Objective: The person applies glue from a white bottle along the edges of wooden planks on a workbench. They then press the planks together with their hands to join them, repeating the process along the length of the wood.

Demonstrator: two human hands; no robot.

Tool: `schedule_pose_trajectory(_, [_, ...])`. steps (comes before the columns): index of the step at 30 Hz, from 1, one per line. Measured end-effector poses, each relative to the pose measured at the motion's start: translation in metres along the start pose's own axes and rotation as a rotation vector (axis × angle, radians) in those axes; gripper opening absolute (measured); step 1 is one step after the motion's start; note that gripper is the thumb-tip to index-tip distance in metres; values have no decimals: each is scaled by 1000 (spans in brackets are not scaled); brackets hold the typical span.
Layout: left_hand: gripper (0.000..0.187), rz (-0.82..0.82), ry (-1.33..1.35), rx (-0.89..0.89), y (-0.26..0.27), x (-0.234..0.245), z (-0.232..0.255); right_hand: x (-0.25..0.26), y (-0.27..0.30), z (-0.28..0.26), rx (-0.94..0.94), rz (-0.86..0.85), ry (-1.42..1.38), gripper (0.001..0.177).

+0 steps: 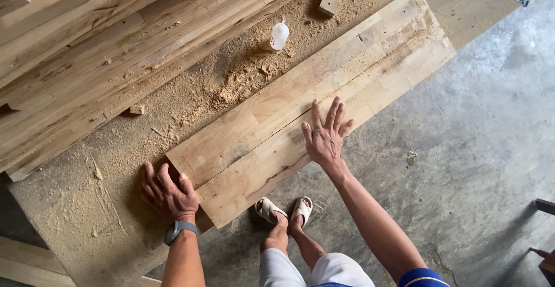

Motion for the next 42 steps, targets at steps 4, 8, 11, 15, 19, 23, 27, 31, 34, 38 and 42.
schedule_pose_trajectory(4, [45, -2, -1, -3, 1, -2, -1, 6, -11, 9, -72, 26, -80, 74])
schedule_pose_trajectory(8, [45, -9, 0, -5, 2, -1, -1, 18, -31, 6, -20, 59, -75, 72])
schedule_pose_trajectory(11, [46, -5, 4, 2, 2, -2, -1, 16, -32, 4, 18, 49, -48, 75])
schedule_pose_trajectory(15, [48, -11, -30, 5, 4, -5, -4, 18, -33, 14, -40, 67, -33, 78])
schedule_pose_trajectory(19, [47, -17, -20, 7, 2, -2, -1, 36, -44, 27, -26, 63, -79, 75])
schedule_pose_trajectory(23, [47, -20, -11, 14, 1, -2, -2, 41, -59, 57, -26, 102, -45, 74])
schedule_pose_trajectory(27, [49, -25, -28, 25, 4, -6, -4, 56, -78, 85, -67, 141, -29, 68])
schedule_pose_trajectory(31, [49, -24, -31, 17, 3, -5, -4, 76, -90, 98, -162, 168, -61, 70])
schedule_pose_trajectory(34, [48, -23, -29, 19, 1, -3, -2, 76, -102, 109, -182, 145, -85, 71])
schedule_pose_trajectory(38, [48, -27, -22, 16, 3, -3, -2, 73, -109, 109, -178, 103, -48, 66])
schedule_pose_trajectory(42, [49, -65, 29, 28, -12, 15, 15, 70, -80, 66, 7, -16, -3, 68])
Point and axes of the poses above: each hand's wrist, its own y-axis away from the middle knuckle, its own x-axis out of the back of the hand, z = x × y, the point moved 9 cm from there along -y, towards the middle knuckle, and after that the axes turned 3 degrees about -y, right-handed, at the moved point
